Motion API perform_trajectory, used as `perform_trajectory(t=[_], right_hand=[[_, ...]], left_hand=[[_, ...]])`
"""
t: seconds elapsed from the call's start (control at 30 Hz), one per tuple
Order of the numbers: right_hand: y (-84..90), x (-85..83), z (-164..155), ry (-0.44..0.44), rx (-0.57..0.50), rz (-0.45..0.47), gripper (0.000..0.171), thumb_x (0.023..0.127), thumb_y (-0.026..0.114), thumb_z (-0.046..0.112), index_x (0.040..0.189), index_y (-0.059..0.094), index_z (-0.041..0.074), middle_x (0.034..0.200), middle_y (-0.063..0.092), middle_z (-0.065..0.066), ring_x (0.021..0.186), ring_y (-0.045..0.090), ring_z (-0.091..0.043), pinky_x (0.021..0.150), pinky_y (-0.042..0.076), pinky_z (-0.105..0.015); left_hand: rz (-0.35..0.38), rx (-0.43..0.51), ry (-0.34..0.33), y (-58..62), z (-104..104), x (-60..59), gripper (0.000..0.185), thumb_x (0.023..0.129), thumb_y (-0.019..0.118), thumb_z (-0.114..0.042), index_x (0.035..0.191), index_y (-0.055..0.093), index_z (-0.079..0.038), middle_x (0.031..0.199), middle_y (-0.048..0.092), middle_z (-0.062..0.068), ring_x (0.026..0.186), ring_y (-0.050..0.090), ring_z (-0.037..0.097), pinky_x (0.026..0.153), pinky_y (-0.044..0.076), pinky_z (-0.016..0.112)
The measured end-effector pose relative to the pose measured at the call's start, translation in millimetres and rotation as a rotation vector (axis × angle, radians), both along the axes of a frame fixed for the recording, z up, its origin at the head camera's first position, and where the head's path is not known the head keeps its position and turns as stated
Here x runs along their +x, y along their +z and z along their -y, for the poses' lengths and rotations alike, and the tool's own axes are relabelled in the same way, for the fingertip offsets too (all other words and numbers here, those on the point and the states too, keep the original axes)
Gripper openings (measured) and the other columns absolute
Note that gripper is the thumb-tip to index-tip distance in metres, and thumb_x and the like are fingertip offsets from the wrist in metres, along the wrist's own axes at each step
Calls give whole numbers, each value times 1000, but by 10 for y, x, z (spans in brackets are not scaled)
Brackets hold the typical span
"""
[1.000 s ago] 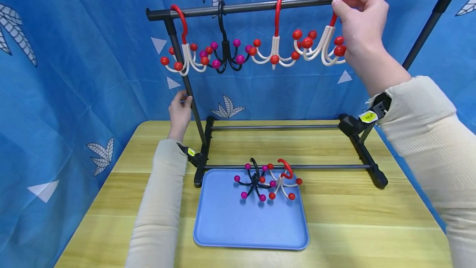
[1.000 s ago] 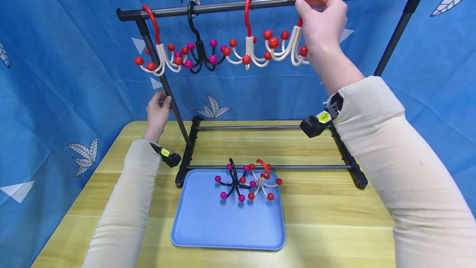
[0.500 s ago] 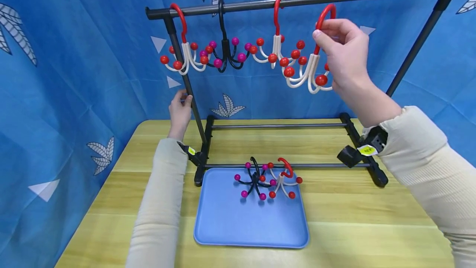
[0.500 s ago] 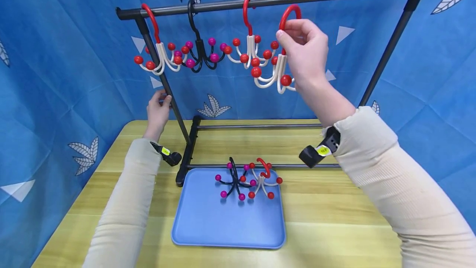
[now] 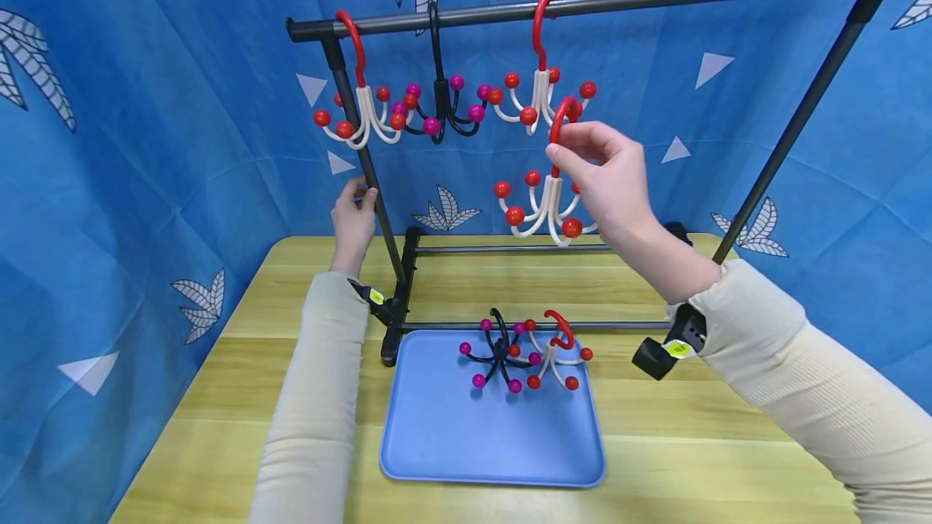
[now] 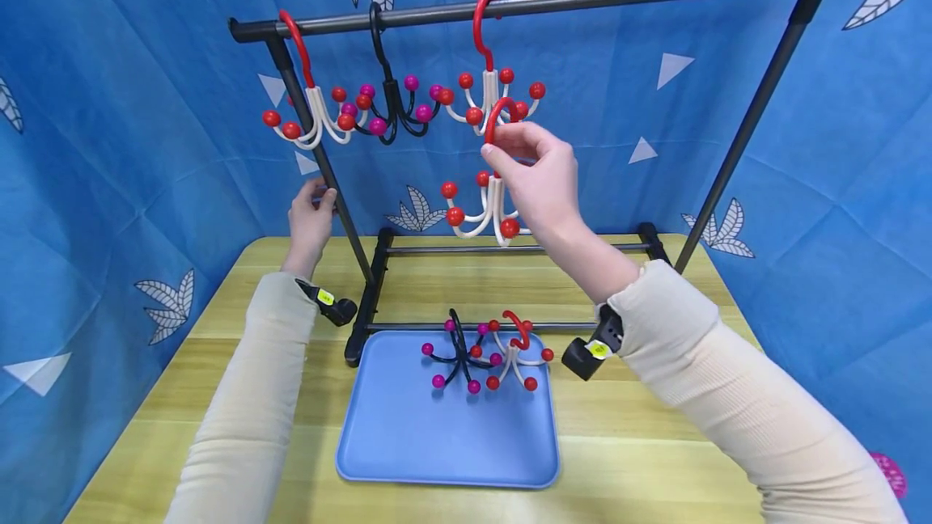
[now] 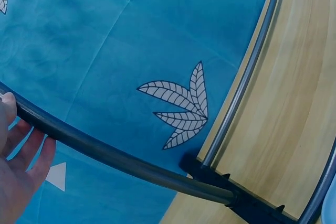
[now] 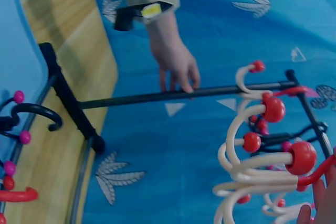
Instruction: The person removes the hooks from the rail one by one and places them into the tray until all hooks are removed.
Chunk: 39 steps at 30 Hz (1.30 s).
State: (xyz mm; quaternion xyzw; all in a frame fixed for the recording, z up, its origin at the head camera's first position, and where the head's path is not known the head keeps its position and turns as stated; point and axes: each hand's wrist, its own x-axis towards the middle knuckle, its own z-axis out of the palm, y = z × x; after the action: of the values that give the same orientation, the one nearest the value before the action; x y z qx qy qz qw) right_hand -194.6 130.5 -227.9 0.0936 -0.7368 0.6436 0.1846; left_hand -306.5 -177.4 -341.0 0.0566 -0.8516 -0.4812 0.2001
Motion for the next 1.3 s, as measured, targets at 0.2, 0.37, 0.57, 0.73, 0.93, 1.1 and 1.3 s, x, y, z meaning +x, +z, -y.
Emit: perform_trajectory(t=[0.2,0.37,0.57,0.73,0.93,1.1,1.3], right_hand=[[-210,24,149,62,67,37,27,83,67,21,105,63,4,98,63,-5,88,58,-15,71,48,-20],[-355,56,267,95,140,74,22,82,68,19,99,65,6,94,65,-6,88,58,-15,79,47,-26],[-510,82,374,164,207,98,16,81,68,16,94,64,7,93,65,-7,90,58,-17,87,45,-33],[-640,91,476,222,223,121,13,81,68,12,92,64,7,91,66,-7,88,60,-17,86,47,-34],[-811,109,615,271,267,138,12,80,67,11,91,64,10,89,66,-4,86,62,-16,80,49,-34],[-929,110,725,303,299,138,11,80,67,11,90,64,12,89,66,-1,87,60,-15,79,48,-35],[-1091,123,838,333,358,140,11,79,67,12,89,66,14,87,67,1,86,59,-15,75,47,-33]], left_hand=[[9,2,-3,-10,7,17,34,96,44,-28,126,51,-13,117,56,11,102,55,24,85,46,40],[5,8,-6,-13,9,23,34,96,43,-28,126,51,-13,117,55,11,102,55,24,84,46,39],[-13,27,-16,-20,-1,23,34,96,45,-27,124,52,-11,115,56,12,100,56,25,81,47,38],[-28,32,-11,-34,5,5,33,95,45,-27,124,52,-11,114,56,12,99,56,24,80,47,38],[-34,29,-7,-40,9,-9,33,95,45,-28,122,53,-11,113,57,11,97,57,24,79,48,38],[-48,37,-7,-32,2,-9,32,94,46,-28,120,54,-10,112,57,11,95,58,24,78,48,38],[-43,43,-6,-40,1,-9,33,95,45,-29,120,54,-11,113,56,11,97,57,25,80,48,38]])
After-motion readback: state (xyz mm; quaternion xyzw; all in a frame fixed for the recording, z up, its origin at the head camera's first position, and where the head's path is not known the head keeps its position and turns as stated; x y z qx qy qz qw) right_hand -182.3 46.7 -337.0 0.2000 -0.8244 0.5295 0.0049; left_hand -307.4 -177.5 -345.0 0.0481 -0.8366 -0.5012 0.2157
